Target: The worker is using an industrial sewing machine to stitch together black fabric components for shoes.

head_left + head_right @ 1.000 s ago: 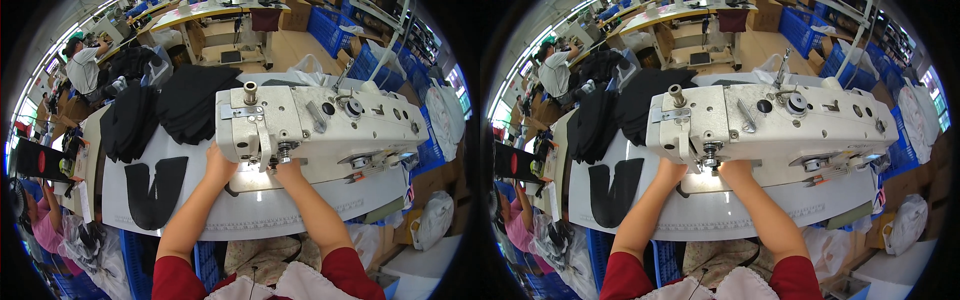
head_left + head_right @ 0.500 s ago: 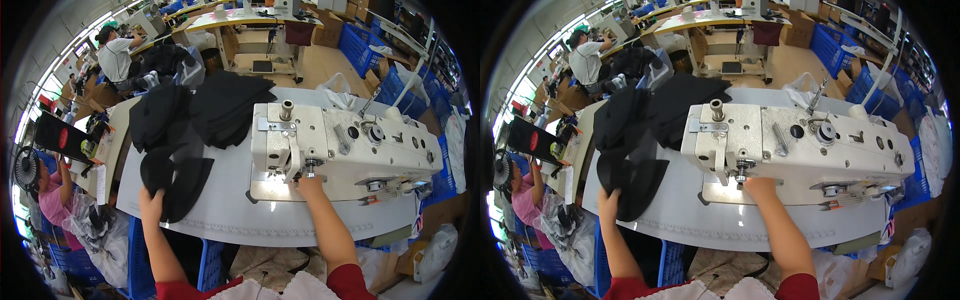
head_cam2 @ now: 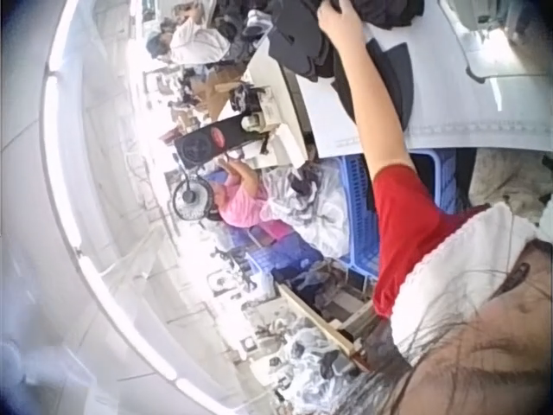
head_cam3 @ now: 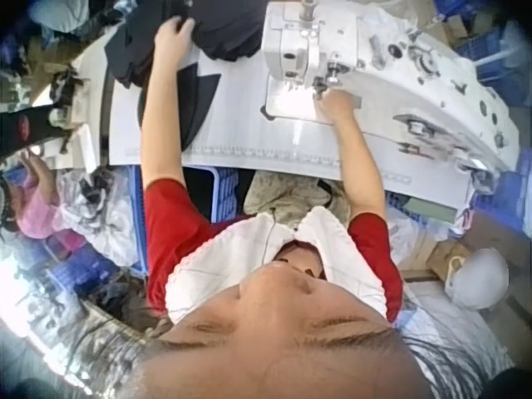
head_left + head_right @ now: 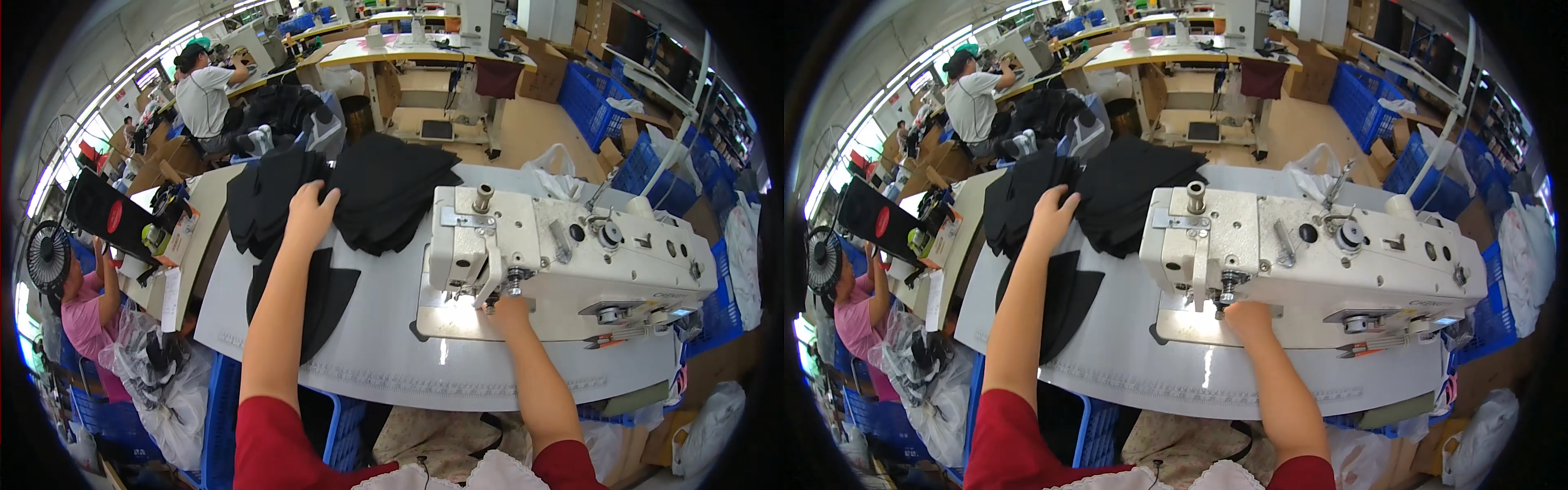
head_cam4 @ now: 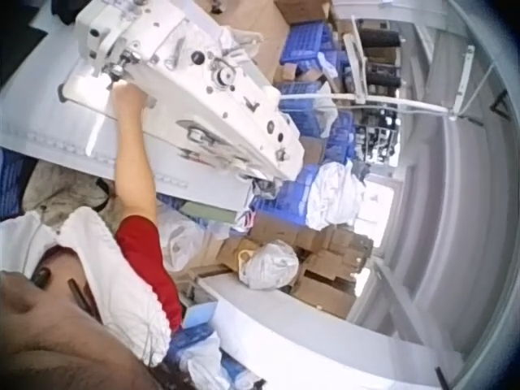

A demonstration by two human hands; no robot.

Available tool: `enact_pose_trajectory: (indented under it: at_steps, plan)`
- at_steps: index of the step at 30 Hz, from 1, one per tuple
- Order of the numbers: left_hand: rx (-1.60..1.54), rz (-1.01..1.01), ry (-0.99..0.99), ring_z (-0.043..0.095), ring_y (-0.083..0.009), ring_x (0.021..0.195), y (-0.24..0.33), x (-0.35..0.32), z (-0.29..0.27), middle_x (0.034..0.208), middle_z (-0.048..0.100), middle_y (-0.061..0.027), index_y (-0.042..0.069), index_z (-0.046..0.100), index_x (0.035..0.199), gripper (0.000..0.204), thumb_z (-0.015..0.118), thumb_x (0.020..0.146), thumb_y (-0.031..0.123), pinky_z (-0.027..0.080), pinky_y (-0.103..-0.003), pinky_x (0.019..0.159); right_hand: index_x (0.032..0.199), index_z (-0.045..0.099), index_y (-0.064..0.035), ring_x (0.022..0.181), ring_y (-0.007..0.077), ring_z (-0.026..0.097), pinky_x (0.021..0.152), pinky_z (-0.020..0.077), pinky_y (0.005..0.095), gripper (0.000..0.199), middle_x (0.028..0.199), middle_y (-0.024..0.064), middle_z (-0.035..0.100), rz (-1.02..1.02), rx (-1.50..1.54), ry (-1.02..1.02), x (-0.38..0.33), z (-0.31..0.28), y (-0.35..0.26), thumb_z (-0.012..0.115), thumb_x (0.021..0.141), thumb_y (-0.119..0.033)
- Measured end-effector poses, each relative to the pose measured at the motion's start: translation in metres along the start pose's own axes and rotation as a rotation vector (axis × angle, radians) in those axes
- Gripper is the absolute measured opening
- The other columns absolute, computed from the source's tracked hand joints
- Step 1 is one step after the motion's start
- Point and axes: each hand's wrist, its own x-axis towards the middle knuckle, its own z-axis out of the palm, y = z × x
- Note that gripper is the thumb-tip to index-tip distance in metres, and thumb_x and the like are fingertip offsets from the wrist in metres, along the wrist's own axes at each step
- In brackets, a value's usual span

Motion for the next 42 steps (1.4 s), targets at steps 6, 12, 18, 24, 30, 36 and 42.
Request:
enact_pose_trajectory:
  at_steps: [6,12,18,24,30,36,42]
  plan:
    - [0.293,-0.322,-0.234,0.054,-0.0379,0.107,0.011,0.05,0.053,0.115,0.058,-0.0207,0.002,0.041,0.129,0.071,0.064,0.076,0.043,0.044,-0.044,0.091,0.091,0.065,-0.0039,0.1,0.0327,0.056,0.087,0.0438,0.0434,0.024,0.096,0.0127,0.065,-0.237,0.092,0.534,0.001,0.018,0.01,0.053,0.074,-0.015]
    - [0.447,-0.101,-0.068,0.056,-0.0328,0.102,0.027,0.035,0.068,0.104,0.06,-0.015,0.003,0.045,0.125,0.057,0.065,0.078,0.027,0.047,-0.044,0.083,0.103,0.061,-0.006,0.1,0.0317,0.056,0.086,0.0441,0.0415,0.032,0.105,0.0143,0.062,-0.083,0.195,0.226,-0.007,0.002,0.006,0.055,0.074,-0.019]
    - [0.007,0.059,0.23,0.058,-0.0372,0.093,0.057,0.049,0.058,0.097,0.06,-0.0209,-0.002,0.054,0.106,0.031,0.057,0.084,0.019,0.048,-0.04,0.08,0.097,0.061,-0.004,0.106,0.0307,0.052,0.087,0.0426,0.0408,0.027,0.106,0.0144,0.061,-0.116,0.183,0.263,-0.005,0.007,0.006,0.054,0.072,-0.013]
    - [-1.081,-0.555,-0.252,0.059,-0.0284,0.096,0.129,0.005,0.081,0.126,0.044,-0.0241,0.002,0.025,0.136,0.053,0.049,0.091,0.015,0.053,-0.04,0.075,0.093,0.059,-0.0032,0.067,0.0219,0.063,0.058,0.0504,0.0365,0.018,0.086,0.013,0.064,0.145,0.926,-0.127,0.023,-0.007,0.024,0.055,0.082,-0.017]
    - [-1.892,-0.365,-1.001,0.059,-0.0243,0.102,0.114,-0.049,0.125,0.116,0.058,-0.0108,0.005,0.051,0.121,0.035,0.054,0.088,0.016,0.05,-0.035,0.083,0.093,0.059,-0.0039,0.079,0.0247,0.062,0.062,0.05,0.0415,0.019,0.087,0.0123,0.063,0.27,1.869,0.153,0.032,-0.018,0.027,0.056,0.084,-0.02]
    - [-0.398,0.433,-0.446,0.059,-0.0287,0.101,0.089,-0.082,0.121,0.115,0.058,-0.0112,0.005,0.054,0.117,0.039,0.062,0.08,0.016,0.048,-0.036,0.084,0.095,0.06,-0.0048,0.084,0.027,0.06,0.067,0.0488,0.0425,0.021,0.089,0.0127,0.063,-0.033,0.984,0.354,0.014,-0.011,0.014,0.058,0.082,-0.021]
    - [-0.164,0.285,-0.677,0.053,-0.0331,0.104,0.102,-0.116,0.095,0.113,0.058,-0.012,0.007,0.059,0.109,0.047,0.075,0.066,0.018,0.044,-0.04,0.087,0.096,0.06,-0.0056,0.089,0.0293,0.058,0.072,0.0476,0.0435,0.023,0.091,0.0131,0.062,-0.308,0.071,0.45,-0.001,-0.019,0.004,0.06,0.079,-0.022]
